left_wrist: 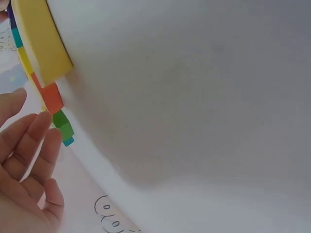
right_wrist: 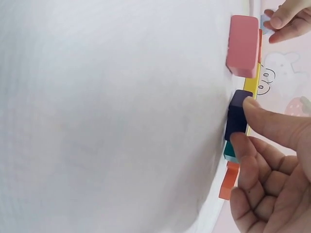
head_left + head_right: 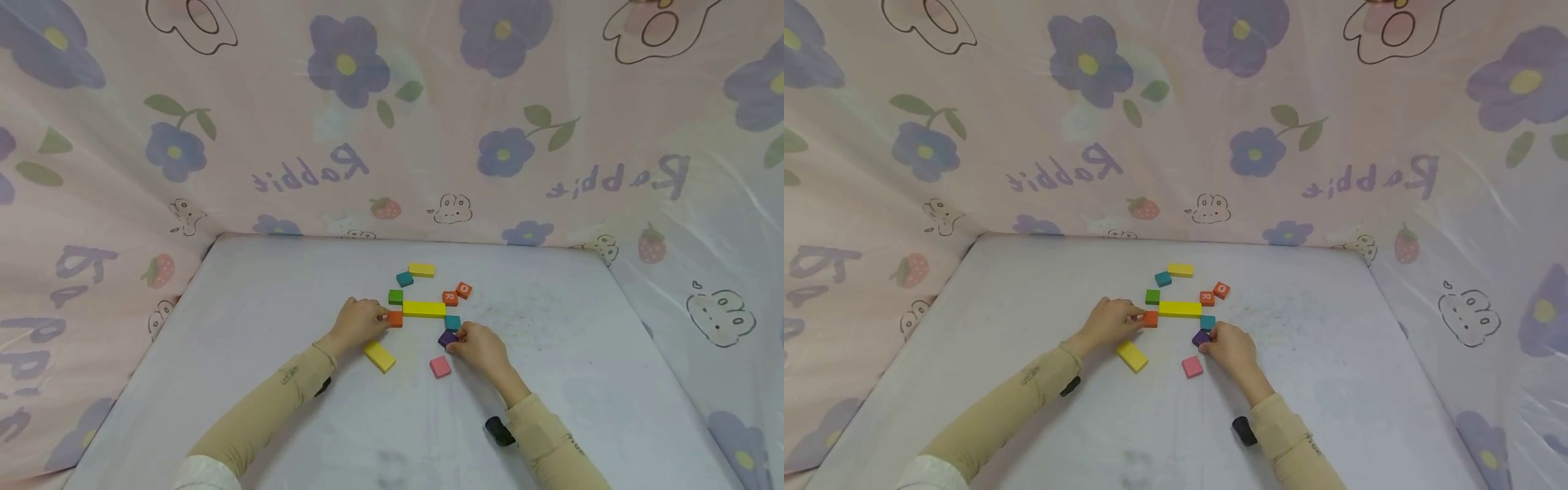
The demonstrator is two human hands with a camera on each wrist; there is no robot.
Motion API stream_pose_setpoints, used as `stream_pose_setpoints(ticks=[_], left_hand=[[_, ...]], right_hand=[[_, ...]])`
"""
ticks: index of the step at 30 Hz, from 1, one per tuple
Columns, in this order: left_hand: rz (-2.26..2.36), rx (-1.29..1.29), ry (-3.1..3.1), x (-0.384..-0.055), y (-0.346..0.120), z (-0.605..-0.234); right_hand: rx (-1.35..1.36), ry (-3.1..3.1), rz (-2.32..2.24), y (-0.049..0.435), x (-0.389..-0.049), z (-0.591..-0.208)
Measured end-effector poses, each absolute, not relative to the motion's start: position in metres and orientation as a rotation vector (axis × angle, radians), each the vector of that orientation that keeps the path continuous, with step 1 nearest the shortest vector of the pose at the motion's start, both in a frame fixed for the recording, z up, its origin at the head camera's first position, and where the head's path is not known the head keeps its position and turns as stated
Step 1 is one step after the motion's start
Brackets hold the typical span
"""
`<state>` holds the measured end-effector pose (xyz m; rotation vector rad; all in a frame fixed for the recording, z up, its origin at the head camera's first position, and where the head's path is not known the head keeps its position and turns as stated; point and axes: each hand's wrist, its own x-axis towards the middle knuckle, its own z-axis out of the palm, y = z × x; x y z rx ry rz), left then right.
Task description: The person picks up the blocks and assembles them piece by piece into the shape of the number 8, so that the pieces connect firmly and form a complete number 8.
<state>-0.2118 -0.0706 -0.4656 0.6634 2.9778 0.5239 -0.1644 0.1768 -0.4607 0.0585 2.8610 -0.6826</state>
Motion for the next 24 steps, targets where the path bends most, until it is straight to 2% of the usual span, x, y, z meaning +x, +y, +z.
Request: stream_pose_setpoints(ticks=[24], left_hand=[[0.423, 0.63, 3.12, -0.158, -0.084, -0.466]], right_hand=[[0.024, 2.868, -0.716, 0.18, -0.163, -0.463]])
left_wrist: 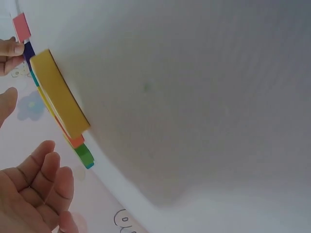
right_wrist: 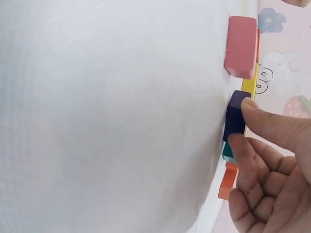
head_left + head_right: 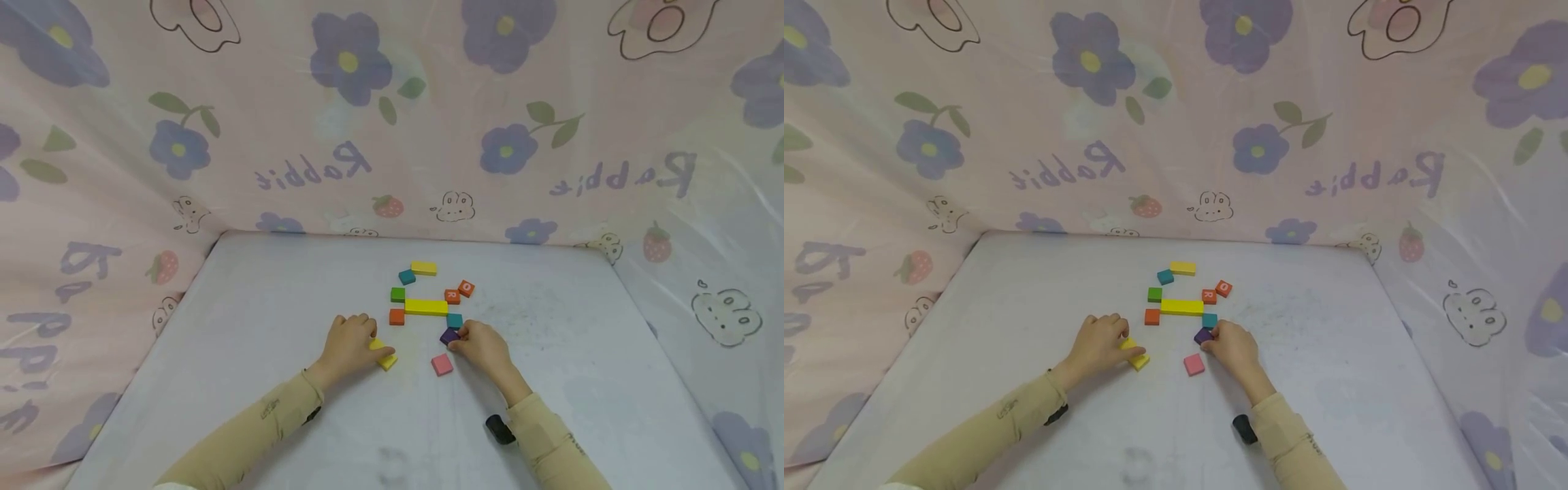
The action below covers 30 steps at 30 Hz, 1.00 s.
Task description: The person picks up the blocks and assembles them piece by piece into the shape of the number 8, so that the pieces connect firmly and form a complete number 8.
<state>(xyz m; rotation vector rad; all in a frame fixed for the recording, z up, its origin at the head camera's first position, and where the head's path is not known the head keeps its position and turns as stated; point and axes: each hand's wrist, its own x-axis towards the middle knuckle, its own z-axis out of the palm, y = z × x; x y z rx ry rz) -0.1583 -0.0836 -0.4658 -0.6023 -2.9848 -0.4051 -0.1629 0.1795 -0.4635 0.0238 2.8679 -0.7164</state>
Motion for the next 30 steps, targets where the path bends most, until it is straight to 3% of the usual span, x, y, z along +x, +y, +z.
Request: stream_pose_setpoints(ticks=[30], left_hand=[[-0.219, -1.005, -2.883, -0.144, -0.003, -0.473]], right_hand=[[0.041, 2.869, -0.708, 0.179, -0.163, -0.461]])
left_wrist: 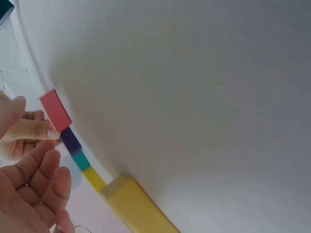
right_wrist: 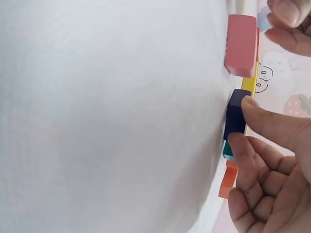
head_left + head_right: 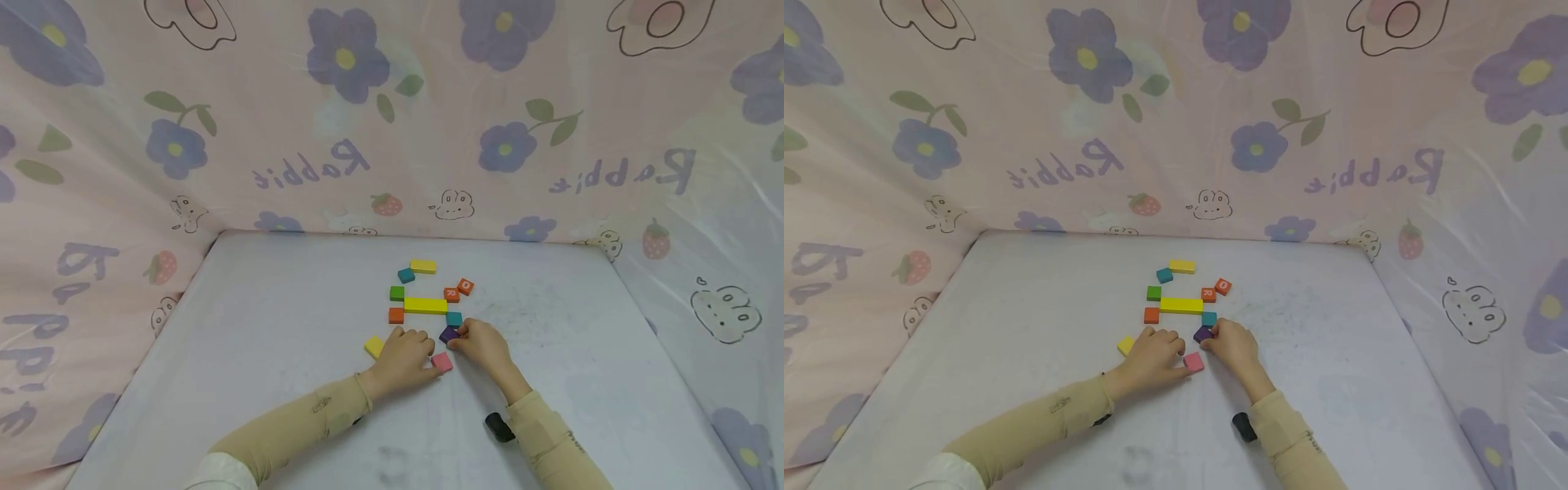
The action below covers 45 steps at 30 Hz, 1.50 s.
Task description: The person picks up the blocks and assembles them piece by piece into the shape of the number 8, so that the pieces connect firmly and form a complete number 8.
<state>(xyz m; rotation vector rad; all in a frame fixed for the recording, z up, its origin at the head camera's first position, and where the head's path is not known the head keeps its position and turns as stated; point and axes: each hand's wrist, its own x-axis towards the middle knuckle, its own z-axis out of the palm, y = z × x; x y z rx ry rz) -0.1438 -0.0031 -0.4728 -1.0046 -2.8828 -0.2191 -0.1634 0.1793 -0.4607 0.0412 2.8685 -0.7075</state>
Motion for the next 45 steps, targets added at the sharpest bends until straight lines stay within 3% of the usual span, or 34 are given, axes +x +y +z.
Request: stream_pose_setpoints(ticks=[23, 45], left_hand=[[-0.161, -0.958, -2.885, -0.143, 0.005, -0.474], [-0.326, -0.634, -3.021, -0.18, -0.034, -0.475]], right_hand=[[0.063, 2.854, -0.709, 0.178, -0.163, -0.462], [0.063, 2.844, -0.685, 0.177, -0.163, -0.458]])
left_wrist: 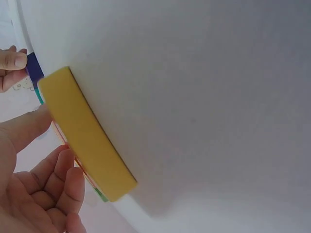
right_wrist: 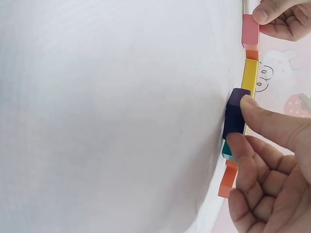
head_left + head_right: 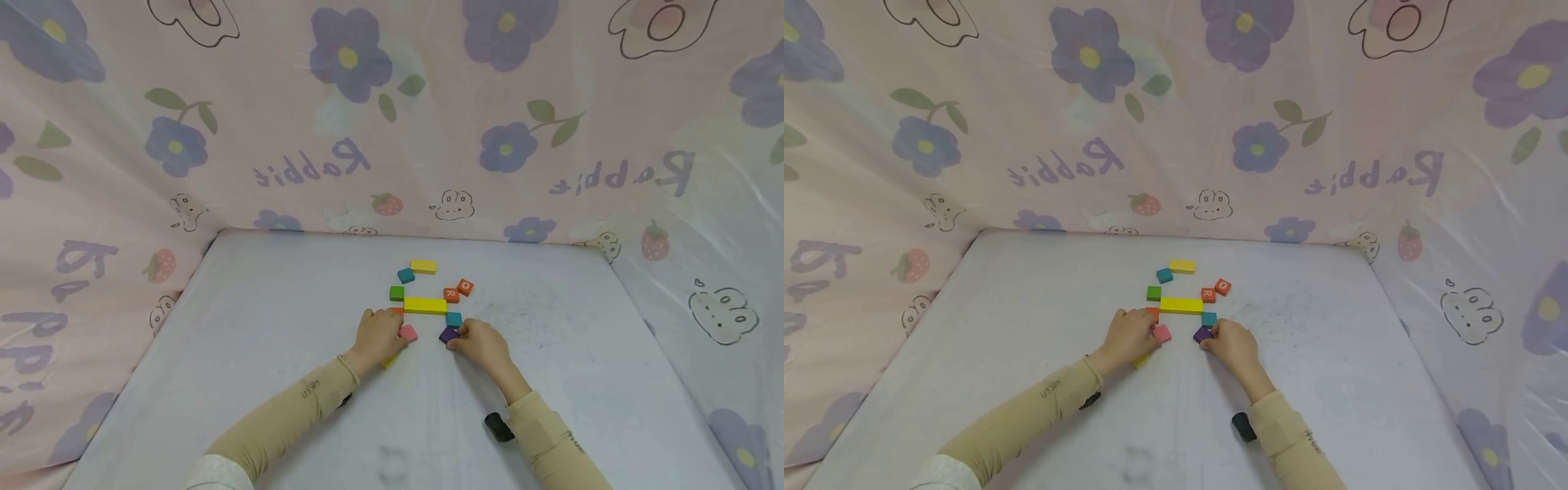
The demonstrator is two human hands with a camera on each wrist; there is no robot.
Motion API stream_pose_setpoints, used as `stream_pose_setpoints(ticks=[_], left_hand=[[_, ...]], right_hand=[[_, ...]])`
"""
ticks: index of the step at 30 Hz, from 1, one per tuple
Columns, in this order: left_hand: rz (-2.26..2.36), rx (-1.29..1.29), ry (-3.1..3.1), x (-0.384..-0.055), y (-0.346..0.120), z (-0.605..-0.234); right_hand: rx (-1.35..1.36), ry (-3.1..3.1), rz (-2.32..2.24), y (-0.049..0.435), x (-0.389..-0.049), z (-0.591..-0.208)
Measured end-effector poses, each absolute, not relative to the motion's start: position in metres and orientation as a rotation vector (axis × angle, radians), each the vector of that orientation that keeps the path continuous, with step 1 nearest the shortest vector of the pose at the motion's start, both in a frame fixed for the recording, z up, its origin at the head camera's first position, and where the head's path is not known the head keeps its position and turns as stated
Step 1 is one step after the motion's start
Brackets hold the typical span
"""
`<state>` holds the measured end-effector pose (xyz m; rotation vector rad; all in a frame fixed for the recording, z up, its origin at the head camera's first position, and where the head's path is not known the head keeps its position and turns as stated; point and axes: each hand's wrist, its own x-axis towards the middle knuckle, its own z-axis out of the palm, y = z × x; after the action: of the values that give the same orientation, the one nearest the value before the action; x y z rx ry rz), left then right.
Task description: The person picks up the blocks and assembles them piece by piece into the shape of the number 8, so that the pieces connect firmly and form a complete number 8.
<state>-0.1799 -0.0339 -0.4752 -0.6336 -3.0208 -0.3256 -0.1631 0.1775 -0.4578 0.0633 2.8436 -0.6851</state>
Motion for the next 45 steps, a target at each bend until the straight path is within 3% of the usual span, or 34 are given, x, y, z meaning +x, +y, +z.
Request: stream_pose_setpoints(ticks=[45], left_hand=[[-0.29, -0.574, -3.014, -0.1802, -0.0427, -0.4766]], right_hand=[[0.005, 2.943, -0.569, 0.1733, -0.1574, -0.4589]])
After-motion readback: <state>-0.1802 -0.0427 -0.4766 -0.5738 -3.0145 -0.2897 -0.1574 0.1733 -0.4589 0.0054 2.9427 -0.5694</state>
